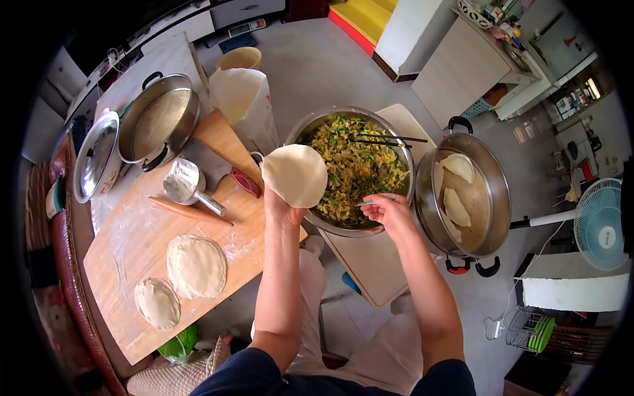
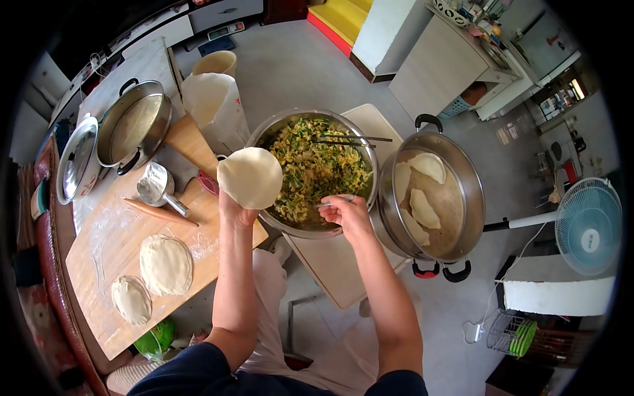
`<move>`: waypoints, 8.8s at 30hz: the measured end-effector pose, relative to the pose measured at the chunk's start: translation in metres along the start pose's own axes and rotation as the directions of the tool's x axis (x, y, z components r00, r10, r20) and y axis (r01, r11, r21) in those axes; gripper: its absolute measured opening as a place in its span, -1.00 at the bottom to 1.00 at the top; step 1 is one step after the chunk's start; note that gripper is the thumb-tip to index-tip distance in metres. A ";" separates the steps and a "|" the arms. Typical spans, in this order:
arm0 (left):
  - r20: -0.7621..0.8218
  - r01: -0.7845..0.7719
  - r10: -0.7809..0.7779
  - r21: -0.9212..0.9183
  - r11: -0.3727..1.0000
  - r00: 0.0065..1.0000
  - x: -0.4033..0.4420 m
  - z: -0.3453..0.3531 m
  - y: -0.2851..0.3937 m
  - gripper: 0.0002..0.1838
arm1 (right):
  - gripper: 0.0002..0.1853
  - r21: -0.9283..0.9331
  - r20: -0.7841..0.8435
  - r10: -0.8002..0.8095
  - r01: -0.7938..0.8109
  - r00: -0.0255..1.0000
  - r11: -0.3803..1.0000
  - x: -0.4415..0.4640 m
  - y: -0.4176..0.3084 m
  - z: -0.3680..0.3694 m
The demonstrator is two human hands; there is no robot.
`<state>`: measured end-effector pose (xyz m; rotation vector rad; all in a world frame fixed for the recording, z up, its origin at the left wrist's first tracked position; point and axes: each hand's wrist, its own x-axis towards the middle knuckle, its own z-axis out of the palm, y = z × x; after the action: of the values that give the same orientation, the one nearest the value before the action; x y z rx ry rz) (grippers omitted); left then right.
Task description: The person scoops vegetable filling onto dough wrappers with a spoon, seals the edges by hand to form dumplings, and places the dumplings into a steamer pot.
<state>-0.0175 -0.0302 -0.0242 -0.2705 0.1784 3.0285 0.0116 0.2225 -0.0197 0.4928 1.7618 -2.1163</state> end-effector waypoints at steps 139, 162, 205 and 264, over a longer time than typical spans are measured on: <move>0.022 0.115 -0.113 -0.135 0.984 0.993 0.005 0.030 -0.027 -0.27 | -0.85 -0.184 -0.234 -0.189 0.147 0.954 0.972 0.005 0.002 -0.009; 0.071 0.082 -0.076 -0.079 0.994 0.995 -0.002 0.035 -0.015 -0.22 | -0.84 0.240 -0.227 -0.170 0.224 0.959 0.944 -0.019 -0.018 -0.031; 0.136 0.165 -0.152 -0.091 0.982 0.979 0.002 0.031 -0.039 -0.25 | -0.81 0.310 -0.165 -0.465 0.493 0.870 0.813 -0.041 -0.043 0.047; 0.157 0.118 -0.102 -0.100 0.988 0.982 -0.004 0.029 -0.058 -0.15 | -0.72 -0.664 0.428 -0.870 0.738 0.245 -0.119 -0.035 -0.021 0.078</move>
<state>-0.0121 0.0306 -0.0016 -0.0552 -0.0128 2.9365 0.0294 0.1512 0.0283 -1.1201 3.3866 -1.2497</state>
